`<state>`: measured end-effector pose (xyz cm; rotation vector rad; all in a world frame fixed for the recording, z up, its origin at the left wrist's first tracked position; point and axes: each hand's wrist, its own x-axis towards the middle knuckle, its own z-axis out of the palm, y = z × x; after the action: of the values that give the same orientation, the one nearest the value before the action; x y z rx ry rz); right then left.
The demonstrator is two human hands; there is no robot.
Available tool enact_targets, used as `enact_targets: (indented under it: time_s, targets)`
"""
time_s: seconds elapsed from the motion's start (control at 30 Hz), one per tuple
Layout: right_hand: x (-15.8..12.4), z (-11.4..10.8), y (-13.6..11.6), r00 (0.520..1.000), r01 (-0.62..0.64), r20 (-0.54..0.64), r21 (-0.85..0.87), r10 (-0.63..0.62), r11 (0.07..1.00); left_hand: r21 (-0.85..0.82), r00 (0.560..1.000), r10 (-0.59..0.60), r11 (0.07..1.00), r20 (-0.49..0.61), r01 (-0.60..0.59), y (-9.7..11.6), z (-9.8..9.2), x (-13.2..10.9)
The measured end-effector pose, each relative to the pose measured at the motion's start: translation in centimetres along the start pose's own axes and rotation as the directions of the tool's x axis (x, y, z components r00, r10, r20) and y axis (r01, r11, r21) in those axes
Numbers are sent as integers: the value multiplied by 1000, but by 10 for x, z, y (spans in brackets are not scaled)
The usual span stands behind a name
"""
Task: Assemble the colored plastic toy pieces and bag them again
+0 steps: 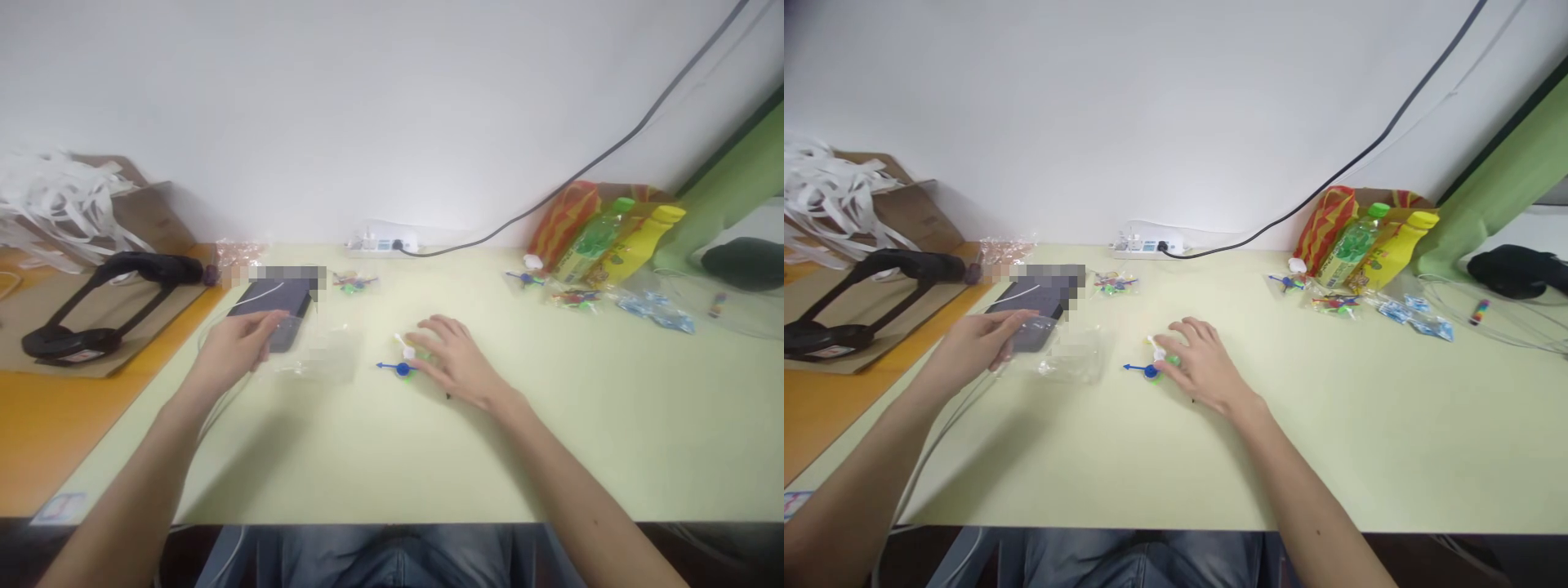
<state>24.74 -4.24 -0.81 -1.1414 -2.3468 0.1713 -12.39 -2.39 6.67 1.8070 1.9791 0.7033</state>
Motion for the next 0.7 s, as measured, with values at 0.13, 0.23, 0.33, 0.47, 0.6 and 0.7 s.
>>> enact_targets:
  time_s: [0.13, 0.23, 0.33, 0.47, 0.6, 0.7]
  targets:
    - [3, 10, -21, 993, 18, 115, -152, -1, 988, 348, 984, 90, 937, -152, -32, -16, -1, -16]
    - [3, 12, -21, 990, 6, 142, -153, 16, 988, 358, 929, 345, 891, -132, -280, -12, 13, -23]
    - [0, 11, -15, 990, 14, 143, -108, 2, 994, 271, 771, 583, 722, 258, -637, -8, 42, -22]
    - [-5, 9, -6, 992, 44, 123, -57, -36, 997, 252, 655, 592, 621, 470, -742, -11, 85, -13]
    - [-11, 9, 3, 992, 66, 104, 16, -67, 998, 323, 708, 576, 634, 409, -703, -12, 108, -2]
    - [-14, 10, 7, 995, 64, 75, 65, -69, 996, 332, 707, 576, 628, 410, -704, -4, 115, 12]
